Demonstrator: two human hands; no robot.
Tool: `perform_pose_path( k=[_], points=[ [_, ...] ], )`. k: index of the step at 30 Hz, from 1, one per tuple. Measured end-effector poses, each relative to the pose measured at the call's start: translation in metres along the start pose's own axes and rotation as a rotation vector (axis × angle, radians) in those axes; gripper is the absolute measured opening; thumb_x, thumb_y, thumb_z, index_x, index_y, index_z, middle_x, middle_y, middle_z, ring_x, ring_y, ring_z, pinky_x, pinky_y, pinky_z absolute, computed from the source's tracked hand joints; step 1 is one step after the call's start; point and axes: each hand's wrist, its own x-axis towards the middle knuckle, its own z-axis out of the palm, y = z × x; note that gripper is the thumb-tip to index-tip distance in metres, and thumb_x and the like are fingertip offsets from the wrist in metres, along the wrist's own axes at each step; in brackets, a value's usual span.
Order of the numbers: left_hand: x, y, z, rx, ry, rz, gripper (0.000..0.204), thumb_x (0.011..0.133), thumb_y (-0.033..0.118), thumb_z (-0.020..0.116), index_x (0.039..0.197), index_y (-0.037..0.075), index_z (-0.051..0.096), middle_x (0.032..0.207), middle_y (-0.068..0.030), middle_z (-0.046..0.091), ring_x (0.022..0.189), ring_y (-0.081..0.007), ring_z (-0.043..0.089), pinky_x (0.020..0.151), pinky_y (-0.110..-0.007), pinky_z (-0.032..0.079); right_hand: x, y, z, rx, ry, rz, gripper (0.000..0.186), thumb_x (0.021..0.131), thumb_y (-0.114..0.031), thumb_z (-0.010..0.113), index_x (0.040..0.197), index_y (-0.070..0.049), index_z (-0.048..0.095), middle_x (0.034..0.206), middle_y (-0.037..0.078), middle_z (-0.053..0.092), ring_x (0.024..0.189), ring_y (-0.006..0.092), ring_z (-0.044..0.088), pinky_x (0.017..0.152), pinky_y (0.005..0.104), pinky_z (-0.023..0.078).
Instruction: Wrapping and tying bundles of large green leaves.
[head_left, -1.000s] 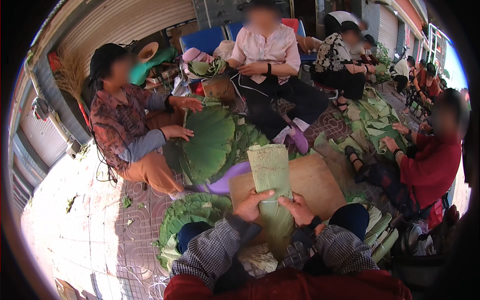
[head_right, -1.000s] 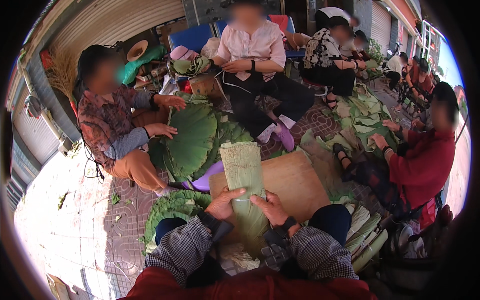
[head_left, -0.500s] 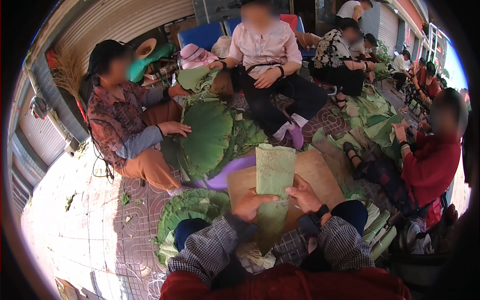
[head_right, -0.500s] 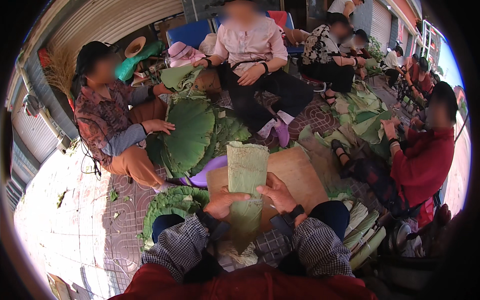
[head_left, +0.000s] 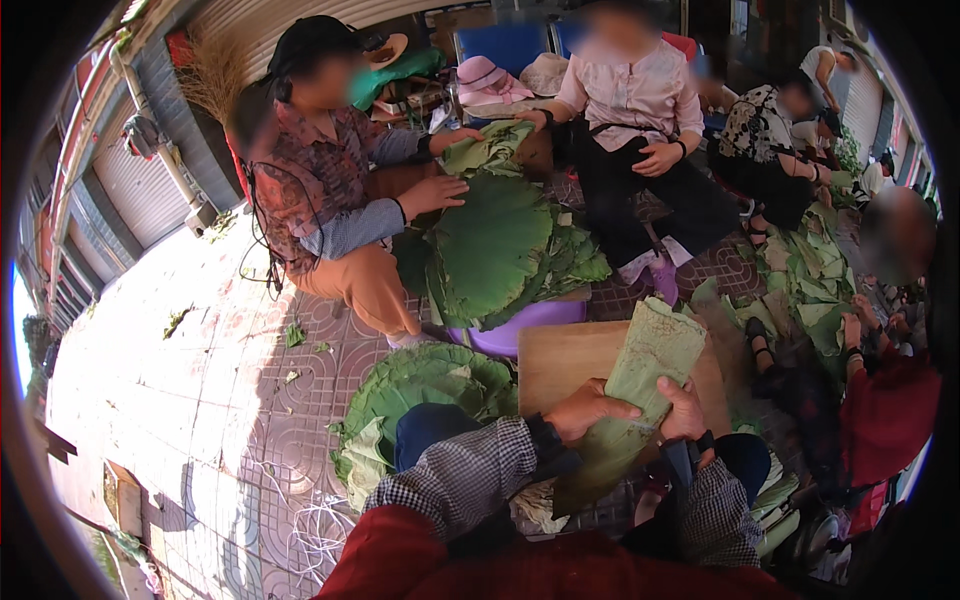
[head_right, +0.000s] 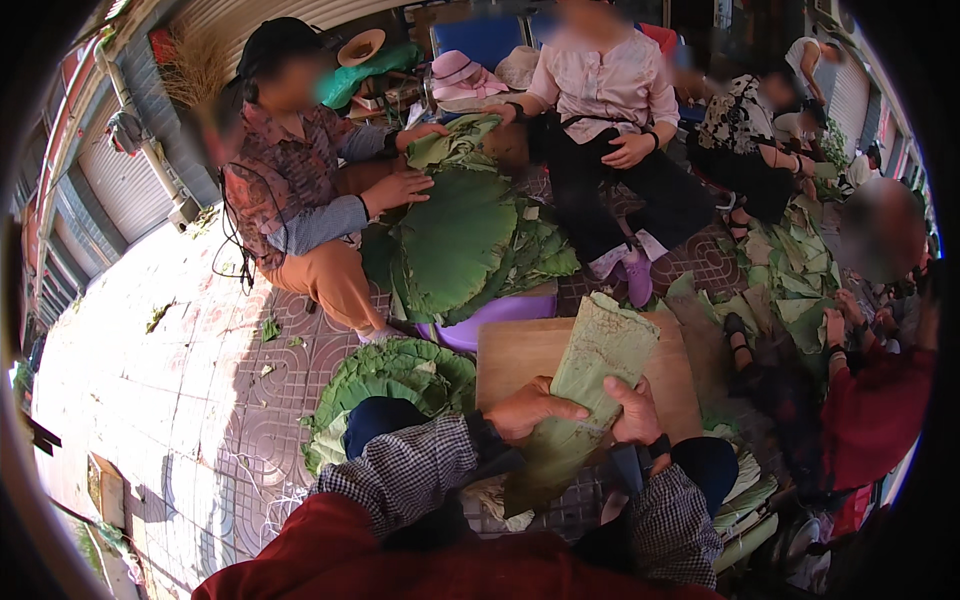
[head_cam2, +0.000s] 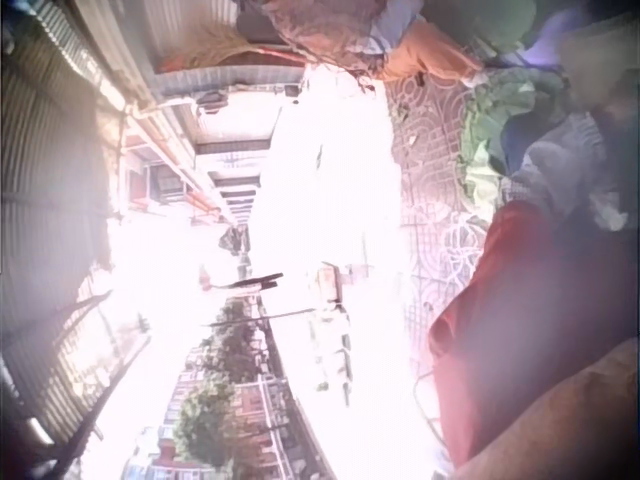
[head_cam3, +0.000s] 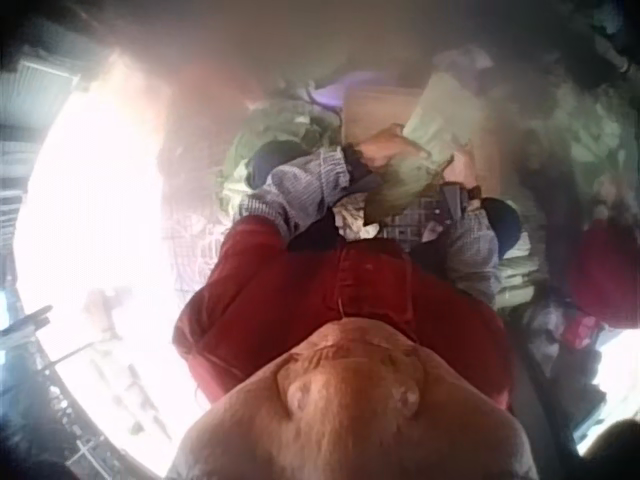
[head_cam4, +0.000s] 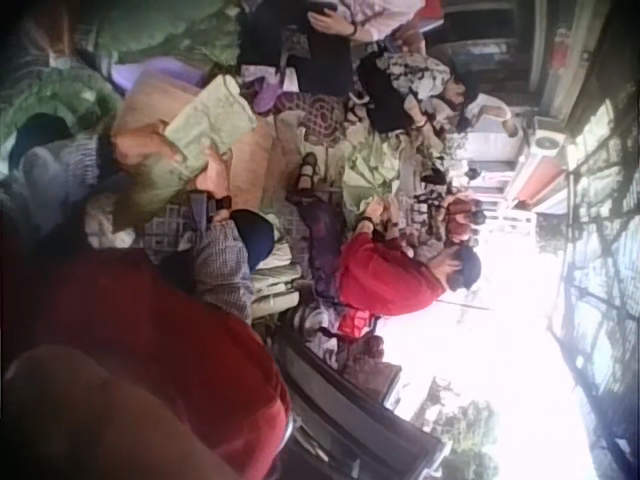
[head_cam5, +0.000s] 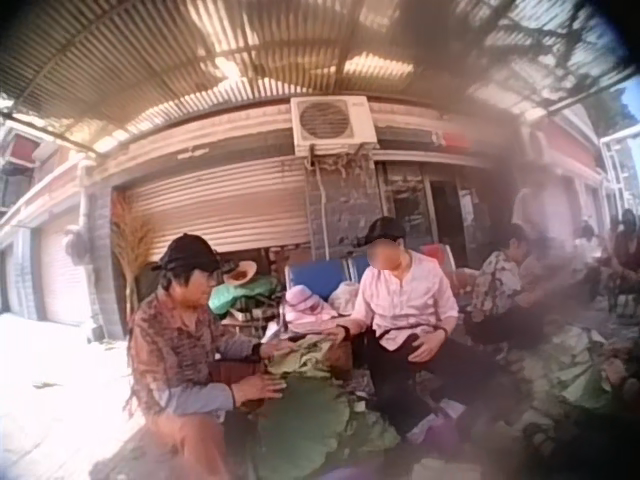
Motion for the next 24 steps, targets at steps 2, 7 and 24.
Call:
perform_pose_path(
  k=[2,7,24],
  points=[
    [-0.004,0.001,0.000,0.127,0.010,-0.083,0.043,0.080,0.006,0.078,0.120,-0.003,0.065,0.107,-0.0117,0.072,0.097,-0.0202,0.069,0.090,-0.035,0.054,0.004,-0.006,-0.001,0.132,0.054,-0.061,0.050,0.088,-0.015,0.072,0.132,-0.002,0.054,0.123,0.011,0.065,0.109,0.0250,0.064,0.096,0.0409,0.053],
    [-0.006,-0.010,0.005,0.126,0.027,-0.073,0.049,0.078,0.010,0.080,0.123,-0.003,0.064,0.110,-0.0118,0.071,0.098,-0.0207,0.068,0.091,-0.035,0.053,0.005,0.002,-0.020,-0.022,0.120,-0.083,0.050,0.090,-0.019,0.071,0.135,-0.005,0.054,0.127,0.009,0.063,0.115,0.0255,0.062,0.100,0.0439,0.050],
    [0.002,-0.021,0.013,0.104,-0.038,-0.326,0.052,0.078,-0.004,0.075,0.128,-0.004,0.060,0.121,-0.0133,0.068,0.109,-0.0233,0.065,0.098,-0.039,0.051,-0.002,-0.054,-0.022,0.122,0.108,-0.107,0.044,0.090,-0.014,0.071,0.131,-0.005,0.058,0.125,0.007,0.066,0.113,0.0204,0.063,0.100,0.0387,0.049]
  ],
)
